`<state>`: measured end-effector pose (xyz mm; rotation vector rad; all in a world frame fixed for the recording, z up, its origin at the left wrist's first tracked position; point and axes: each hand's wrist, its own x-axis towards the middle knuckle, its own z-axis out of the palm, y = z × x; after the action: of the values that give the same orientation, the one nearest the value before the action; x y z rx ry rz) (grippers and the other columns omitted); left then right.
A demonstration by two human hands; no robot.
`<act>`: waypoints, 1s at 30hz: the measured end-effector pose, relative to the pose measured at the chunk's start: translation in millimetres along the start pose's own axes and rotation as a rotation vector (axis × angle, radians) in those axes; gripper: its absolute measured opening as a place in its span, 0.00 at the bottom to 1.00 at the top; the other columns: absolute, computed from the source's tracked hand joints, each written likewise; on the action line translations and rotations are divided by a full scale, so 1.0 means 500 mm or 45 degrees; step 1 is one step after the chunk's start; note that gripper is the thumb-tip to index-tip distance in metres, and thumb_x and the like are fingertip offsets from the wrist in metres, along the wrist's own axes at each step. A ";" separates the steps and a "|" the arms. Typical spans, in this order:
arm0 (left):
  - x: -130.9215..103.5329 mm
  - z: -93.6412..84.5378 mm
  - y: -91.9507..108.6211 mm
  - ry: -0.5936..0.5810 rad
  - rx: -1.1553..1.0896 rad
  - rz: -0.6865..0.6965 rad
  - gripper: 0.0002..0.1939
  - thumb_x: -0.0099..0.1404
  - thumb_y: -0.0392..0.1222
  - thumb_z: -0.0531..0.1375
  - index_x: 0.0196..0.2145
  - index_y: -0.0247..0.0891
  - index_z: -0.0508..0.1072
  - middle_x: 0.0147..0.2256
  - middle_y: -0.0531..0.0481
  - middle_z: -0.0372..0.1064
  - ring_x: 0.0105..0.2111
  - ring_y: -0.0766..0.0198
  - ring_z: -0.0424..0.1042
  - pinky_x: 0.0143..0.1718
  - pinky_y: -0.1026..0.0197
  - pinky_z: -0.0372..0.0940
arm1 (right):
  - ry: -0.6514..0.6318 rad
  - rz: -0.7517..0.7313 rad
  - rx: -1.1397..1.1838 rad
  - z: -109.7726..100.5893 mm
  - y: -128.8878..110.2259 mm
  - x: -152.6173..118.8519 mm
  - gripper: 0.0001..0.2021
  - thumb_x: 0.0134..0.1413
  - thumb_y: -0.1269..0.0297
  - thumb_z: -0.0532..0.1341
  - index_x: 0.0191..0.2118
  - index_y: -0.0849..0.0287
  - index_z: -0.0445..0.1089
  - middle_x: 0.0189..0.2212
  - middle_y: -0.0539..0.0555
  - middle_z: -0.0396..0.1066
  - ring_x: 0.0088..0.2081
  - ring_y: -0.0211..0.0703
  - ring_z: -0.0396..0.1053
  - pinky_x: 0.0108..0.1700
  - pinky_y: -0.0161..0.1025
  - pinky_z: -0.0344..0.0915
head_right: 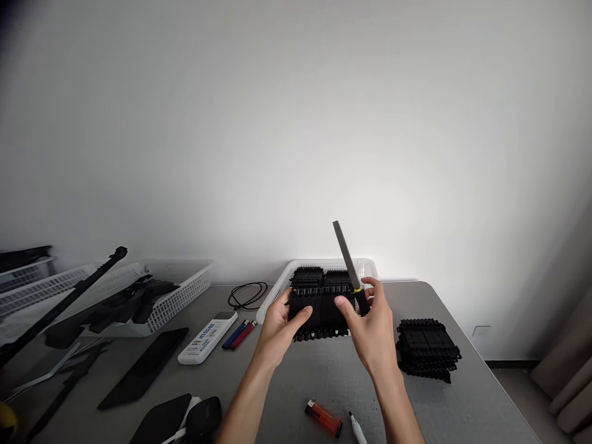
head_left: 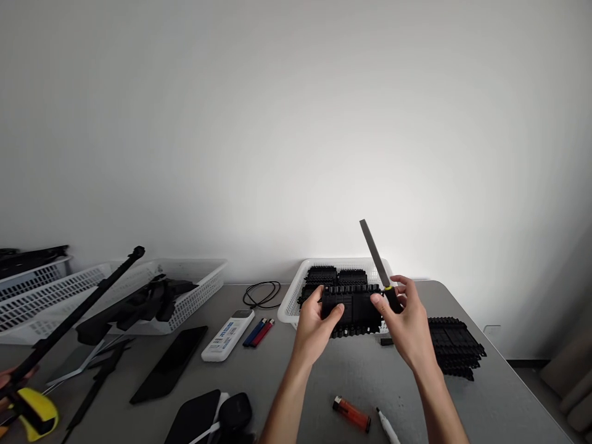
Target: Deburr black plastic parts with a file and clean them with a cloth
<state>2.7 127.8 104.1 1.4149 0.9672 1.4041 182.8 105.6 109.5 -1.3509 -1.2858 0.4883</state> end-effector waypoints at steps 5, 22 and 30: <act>-0.010 0.004 0.012 -0.101 0.158 0.014 0.11 0.60 0.44 0.63 0.39 0.39 0.68 0.31 0.51 0.73 0.31 0.62 0.73 0.33 0.64 0.67 | 0.077 -0.018 -0.029 0.023 -0.002 -0.003 0.33 0.45 0.40 0.66 0.52 0.55 0.65 0.46 0.61 0.69 0.46 0.56 0.68 0.39 0.43 0.67; -0.006 -0.011 0.006 -0.021 0.123 0.003 0.23 0.60 0.51 0.64 0.50 0.43 0.65 0.38 0.48 0.73 0.39 0.57 0.73 0.42 0.58 0.66 | -0.273 0.006 0.427 0.008 0.014 0.018 0.23 0.49 0.44 0.65 0.42 0.59 0.71 0.40 0.58 0.74 0.40 0.50 0.71 0.41 0.41 0.67; 0.001 0.009 0.016 0.259 0.307 0.204 0.20 0.65 0.56 0.58 0.49 0.44 0.71 0.51 0.45 0.69 0.55 0.52 0.65 0.58 0.54 0.56 | -0.322 0.040 0.445 0.013 0.006 0.012 0.25 0.48 0.43 0.65 0.43 0.59 0.70 0.38 0.57 0.72 0.37 0.48 0.71 0.36 0.38 0.67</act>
<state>6.7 125.9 111.9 1.5763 1.2079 1.6161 179.9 114.4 107.6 -1.0399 -1.3100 0.8848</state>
